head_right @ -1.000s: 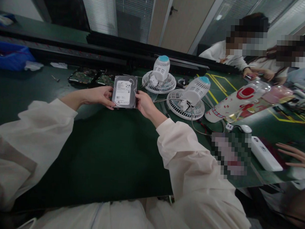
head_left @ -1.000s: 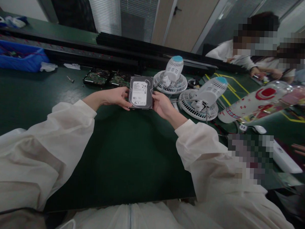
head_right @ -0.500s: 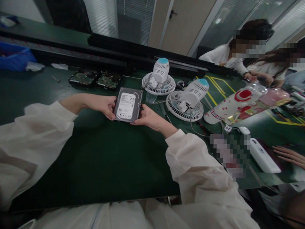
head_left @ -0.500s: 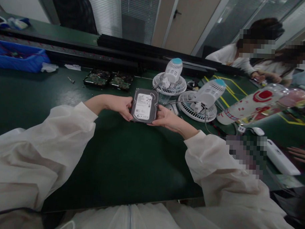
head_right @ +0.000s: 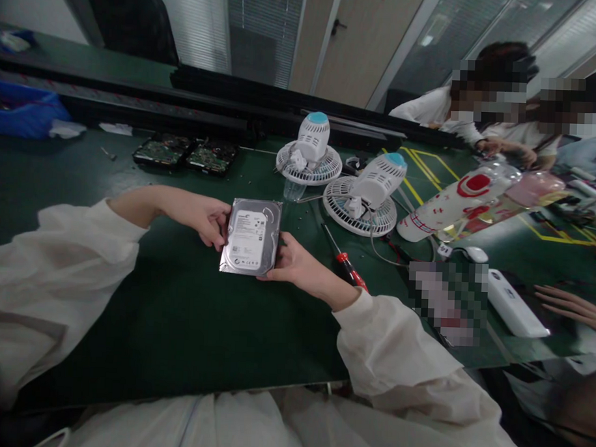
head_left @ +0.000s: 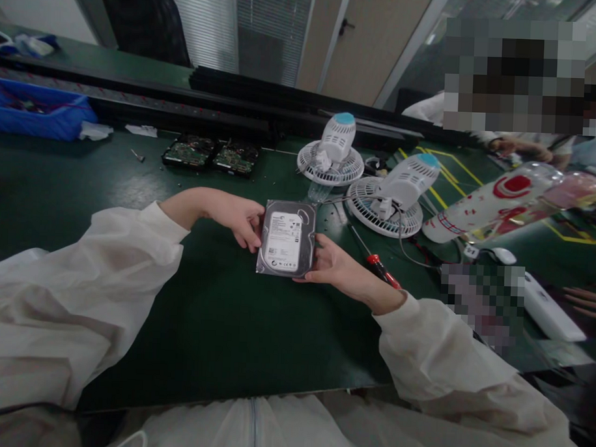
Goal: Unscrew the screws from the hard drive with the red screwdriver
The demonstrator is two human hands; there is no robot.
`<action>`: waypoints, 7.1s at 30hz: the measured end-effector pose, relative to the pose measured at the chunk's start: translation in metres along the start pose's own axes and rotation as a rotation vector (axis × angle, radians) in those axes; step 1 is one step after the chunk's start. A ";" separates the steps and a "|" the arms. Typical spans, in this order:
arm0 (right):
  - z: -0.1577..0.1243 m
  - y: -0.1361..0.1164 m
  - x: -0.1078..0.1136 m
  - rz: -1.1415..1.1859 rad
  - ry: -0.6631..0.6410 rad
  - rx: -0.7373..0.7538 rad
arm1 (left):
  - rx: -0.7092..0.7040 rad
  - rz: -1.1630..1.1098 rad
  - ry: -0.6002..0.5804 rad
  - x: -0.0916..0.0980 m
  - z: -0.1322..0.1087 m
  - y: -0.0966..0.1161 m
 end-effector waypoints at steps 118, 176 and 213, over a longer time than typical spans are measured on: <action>-0.168 -0.018 0.145 -0.751 1.273 0.032 | -0.225 0.313 0.872 0.035 -0.019 0.036; -0.078 -0.119 0.076 -0.232 0.833 0.639 | -0.290 -0.160 0.573 -0.063 -0.073 -0.075; -0.034 -0.175 0.008 -0.317 0.567 0.909 | -0.177 -0.294 0.639 -0.055 -0.070 -0.079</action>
Point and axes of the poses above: each hand's wrist, its own z-axis towards the middle knuckle, its own x-axis out of the back of the hand, y = z × x, the point moved 8 cm from there along z, towards the middle knuckle, and after that the axes turned 14 degrees about -z, right-handed, at the moved point
